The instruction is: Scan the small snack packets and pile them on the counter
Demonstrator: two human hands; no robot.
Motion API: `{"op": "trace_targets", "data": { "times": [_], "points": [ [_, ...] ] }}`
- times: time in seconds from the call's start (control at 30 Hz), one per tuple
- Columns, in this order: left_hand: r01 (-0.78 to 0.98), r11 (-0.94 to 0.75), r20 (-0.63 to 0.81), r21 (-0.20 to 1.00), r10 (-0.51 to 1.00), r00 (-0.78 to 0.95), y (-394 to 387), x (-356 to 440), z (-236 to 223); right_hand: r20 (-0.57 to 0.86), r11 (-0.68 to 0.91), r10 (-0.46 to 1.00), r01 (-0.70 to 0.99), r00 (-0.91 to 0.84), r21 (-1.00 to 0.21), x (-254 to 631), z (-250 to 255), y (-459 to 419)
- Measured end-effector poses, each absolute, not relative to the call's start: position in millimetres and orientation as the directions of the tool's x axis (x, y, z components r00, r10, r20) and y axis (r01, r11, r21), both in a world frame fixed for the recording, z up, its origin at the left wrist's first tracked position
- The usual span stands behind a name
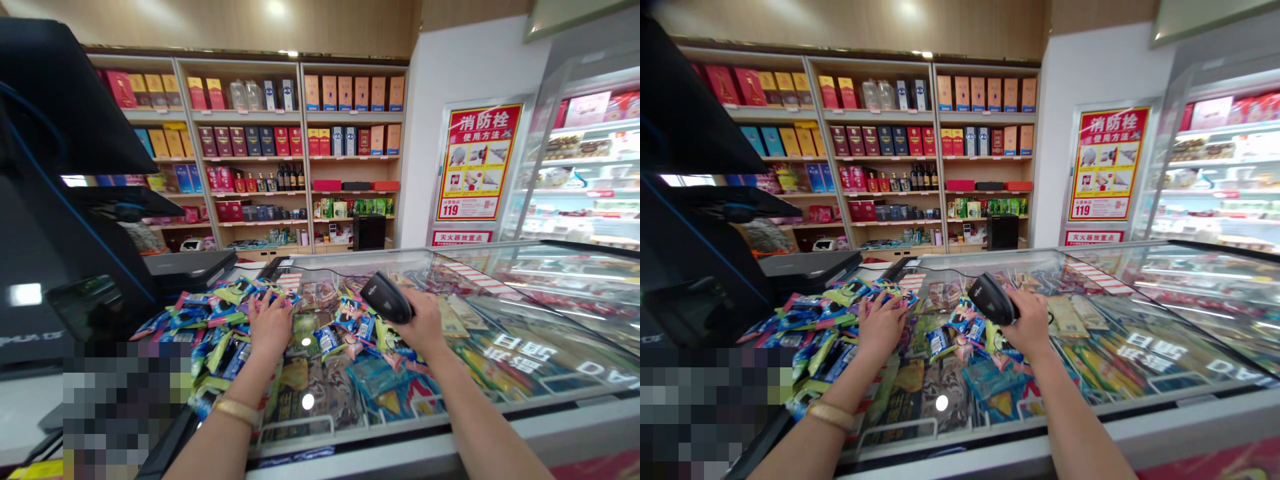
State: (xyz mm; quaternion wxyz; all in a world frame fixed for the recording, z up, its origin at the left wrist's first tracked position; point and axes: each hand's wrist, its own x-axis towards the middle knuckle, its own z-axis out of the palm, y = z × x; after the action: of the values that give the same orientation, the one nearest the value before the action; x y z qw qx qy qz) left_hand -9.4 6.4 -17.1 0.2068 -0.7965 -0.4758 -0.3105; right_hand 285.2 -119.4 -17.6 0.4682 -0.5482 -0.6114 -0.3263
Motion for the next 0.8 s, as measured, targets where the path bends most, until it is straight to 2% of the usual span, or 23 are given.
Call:
{"op": "trace_targets", "data": {
  "times": [0.13, 0.27, 0.37, 0.43, 0.5, 0.57, 0.8],
  "points": [
    [0.81, -0.558, 0.778, 0.179, 0.584, 0.23, 9, -9, -11, 0.93, 0.192, 0.367, 0.975, 0.033, -0.111, 285, -19, -119],
    [0.527, -0.656, 0.766, 0.541, 0.643, 0.013, 11, -8, -4, 0.924, 0.189, 0.382, 0.976, 0.03, -0.109, 284, -18, -120],
    [0.213, -0.514, 0.545, 0.831, 0.829, -0.124, 11, -4, -5, 0.92, 0.183, 0.39, 0.976, 0.035, -0.114, 284, -18, -120],
    [0.012, -0.356, 0.355, 0.934, 0.927, -0.121, 10, 0, -7, 0.918, 0.183, 0.395, 0.976, 0.034, -0.115, 284, -18, -121],
    [-0.113, -0.278, 0.271, 0.954, 0.96, -0.072, 8, 4, -9, 0.914, 0.194, 0.405, 0.975, 0.025, -0.112, 283, -16, -122],
    [-0.133, -0.304, 0.3, 0.943, 0.953, -0.048, 7, 6, -9, 0.903, 0.225, 0.429, 0.969, -0.005, -0.101, 280, -14, -125],
    [0.137, -0.535, 0.542, 0.833, 0.841, -0.011, 4, 6, -10, 0.803, 0.386, 0.559, 0.922, -0.206, -0.032, 259, -2, -135]
  ]
}}
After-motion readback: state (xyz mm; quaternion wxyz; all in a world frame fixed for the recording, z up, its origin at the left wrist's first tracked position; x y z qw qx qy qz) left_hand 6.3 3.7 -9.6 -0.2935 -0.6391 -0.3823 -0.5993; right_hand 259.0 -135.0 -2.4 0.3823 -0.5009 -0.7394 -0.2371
